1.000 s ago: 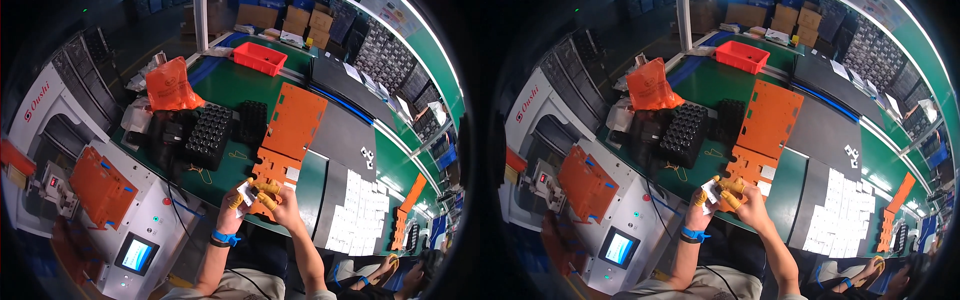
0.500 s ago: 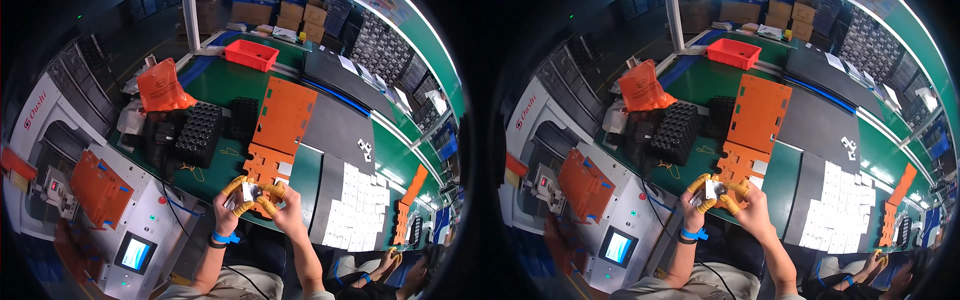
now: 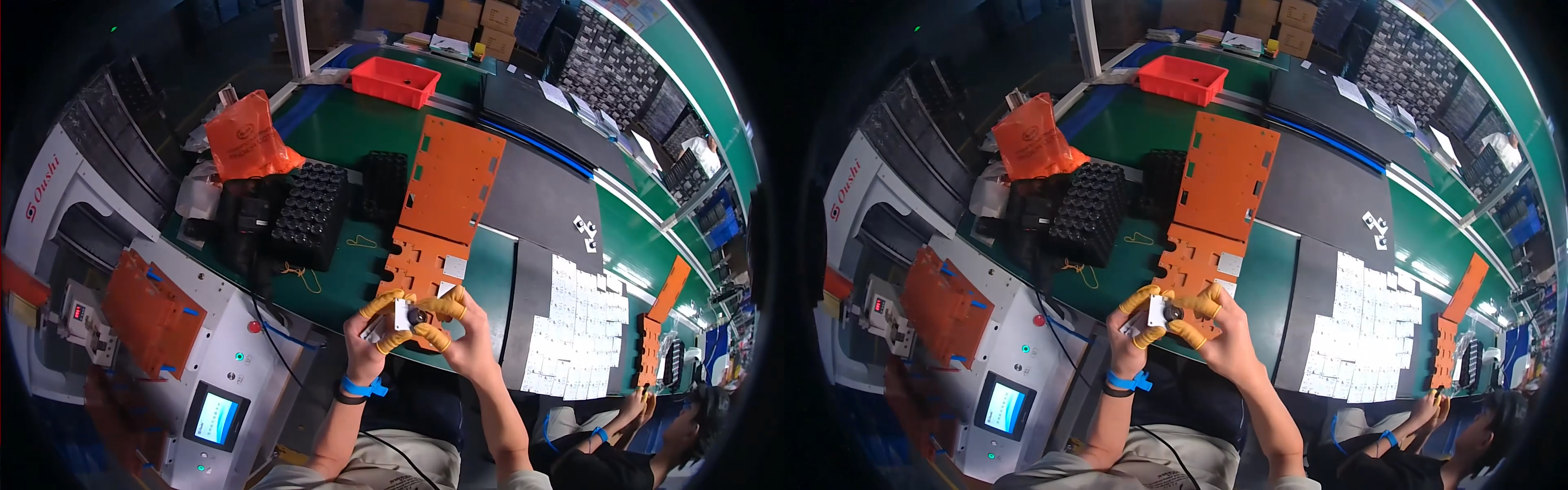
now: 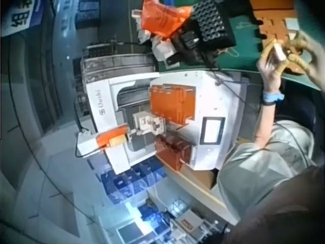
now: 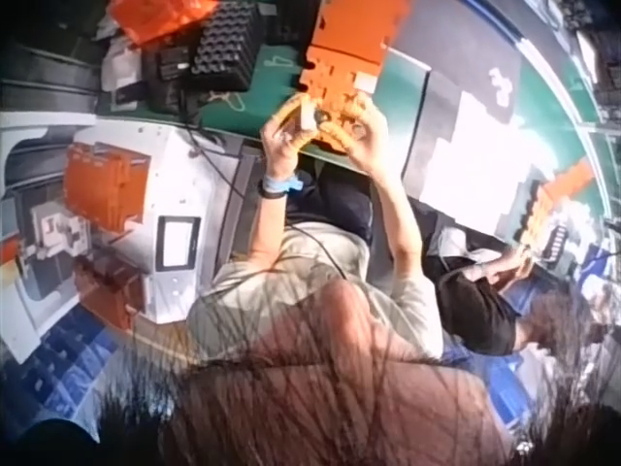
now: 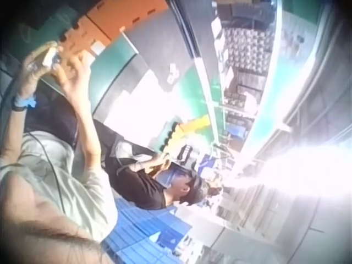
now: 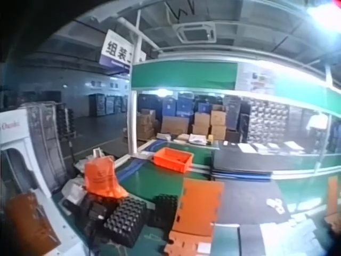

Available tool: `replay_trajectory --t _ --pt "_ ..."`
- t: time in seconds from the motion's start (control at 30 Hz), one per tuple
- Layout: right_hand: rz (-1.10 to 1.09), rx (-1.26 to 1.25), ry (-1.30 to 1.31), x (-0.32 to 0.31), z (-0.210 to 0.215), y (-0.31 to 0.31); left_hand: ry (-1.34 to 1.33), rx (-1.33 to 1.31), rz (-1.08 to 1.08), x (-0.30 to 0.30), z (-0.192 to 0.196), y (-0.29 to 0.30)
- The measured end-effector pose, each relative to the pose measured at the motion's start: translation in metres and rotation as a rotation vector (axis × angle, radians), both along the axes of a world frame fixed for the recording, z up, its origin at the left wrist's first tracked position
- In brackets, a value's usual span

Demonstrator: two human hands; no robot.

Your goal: Assembling and labeling plastic components at a factory workstation.

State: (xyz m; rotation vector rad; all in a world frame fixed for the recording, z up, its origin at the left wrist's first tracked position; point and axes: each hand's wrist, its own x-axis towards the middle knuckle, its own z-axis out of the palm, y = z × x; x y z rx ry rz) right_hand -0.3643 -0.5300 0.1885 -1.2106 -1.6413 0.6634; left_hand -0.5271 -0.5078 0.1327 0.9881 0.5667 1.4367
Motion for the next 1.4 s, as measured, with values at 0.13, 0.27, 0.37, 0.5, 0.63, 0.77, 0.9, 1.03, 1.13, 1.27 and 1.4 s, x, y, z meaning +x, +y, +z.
replay_trajectory --t 0.13,0.27,0.37,0.5,0.63,0.77,0.9,1.03,1.13,1.27,1.4 --pt "-0.085 0.339 -0.214 -0.002 -0.013 -0.002 -0.232 -0.280 -0.211 0.003 -0.010 -0.005" --pt "-0.294 0.558 -0.394 0.008 -0.037 -0.001 -0.283 -0.482 -0.376 0.017 -0.013 -0.008" --pt "-0.424 0.360 -0.216 0.028 -0.045 0.002 -0.010 -0.388 -0.175 0.015 -0.016 0.006" --pt "-0.506 -0.404 0.046 0.064 -0.072 -0.006 -0.024 -0.357 -0.093 -0.012 -0.040 0.026" --pt "-0.426 -0.649 -0.058 0.061 -0.096 -0.020 -0.137 -0.421 -0.078 -0.018 -0.042 0.033" --pt "-0.463 -0.837 0.158 0.051 -0.116 -0.017 -0.200 -0.459 -0.108 -0.015 -0.045 0.035" --pt "-0.503 -0.762 0.137 0.045 -0.116 -0.023 -0.239 -0.444 -0.130 -0.010 -0.050 0.035" --pt "-0.241 -0.890 0.062 0.056 -0.102 -0.003 -0.244 -0.476 -0.210 -0.005 -0.049 0.033" --pt "-0.271 -1.066 0.125 0.089 -0.118 0.008 -0.252 -0.472 -0.291 0.007 -0.044 0.029" --pt "-0.341 -0.899 -0.533 0.062 -0.068 0.016 -0.330 -0.501 -0.275 0.010 -0.049 0.027" --pt "-0.405 -0.321 -0.657 0.003 -0.022 0.005 -0.470 -0.589 -0.342 0.002 -0.058 0.026"
